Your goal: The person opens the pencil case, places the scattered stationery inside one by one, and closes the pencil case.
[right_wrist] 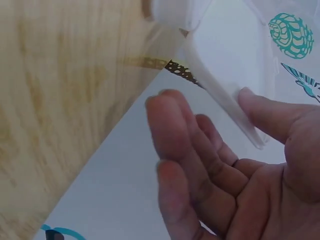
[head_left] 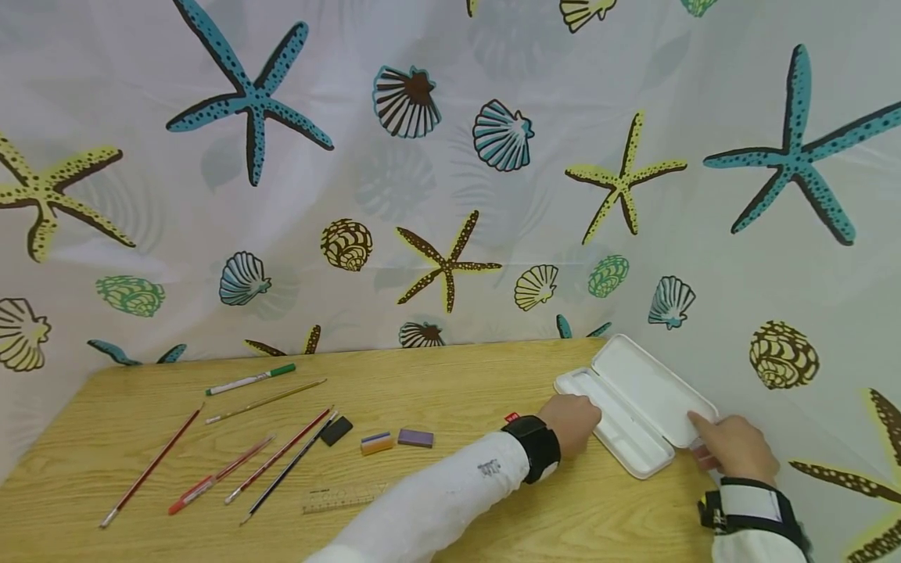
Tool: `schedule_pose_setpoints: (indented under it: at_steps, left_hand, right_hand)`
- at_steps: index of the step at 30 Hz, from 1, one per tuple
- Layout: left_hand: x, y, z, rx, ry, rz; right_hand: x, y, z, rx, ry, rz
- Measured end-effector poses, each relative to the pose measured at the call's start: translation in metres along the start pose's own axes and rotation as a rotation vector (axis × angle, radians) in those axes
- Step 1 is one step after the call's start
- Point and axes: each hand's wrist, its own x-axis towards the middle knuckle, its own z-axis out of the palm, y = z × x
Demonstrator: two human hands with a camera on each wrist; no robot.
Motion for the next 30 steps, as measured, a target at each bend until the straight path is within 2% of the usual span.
schedule_pose_setpoints:
  at_steps: [3,7,10,15,19,22,26,30]
  left_hand:
    - [0.000,-0.001,-0.003,-0.010,-0.009,-0.001]
    - [0.001,-0.001,-0.007,-0.004,-0.011,0.009]
    - [0.002,-0.003,-0.008,-0.019,0.004,0.012]
    - [0.006,-0.005,-0.006,-0.043,0.020,0.002]
    - [0.010,-0.005,-0.003,-0.044,0.019,-0.003]
    - [0.012,-0.004,-0.002,-0.050,0.010,-0.010]
    - [0.017,-0.005,-0.001,-0.079,0.011,-0.039]
    - [0.026,-0.013,-0.002,-0.132,0.061,-0.104]
  right_hand:
    - [0.004,0.004,0.000,0.032,-0.026,0.017]
    - [0.005,0.005,-0.003,0.113,-0.118,-0.015]
    - [0.000,0.003,-0.005,0.106,-0.154,-0.045]
    - [-0.014,-0.005,-0.002,0.057,-0.135,-0.058]
    - [-0.022,-0.010,0.006,0.091,-0.162,-0.058]
    - [-0.025,-0.013,0.013,0.111,-0.151,-0.052]
    - [-0.026,-0.016,0.020,0.101,-0.116,-0.047]
    - [-0.024,-0.017,0.025,0.097,-0.098,-0.065]
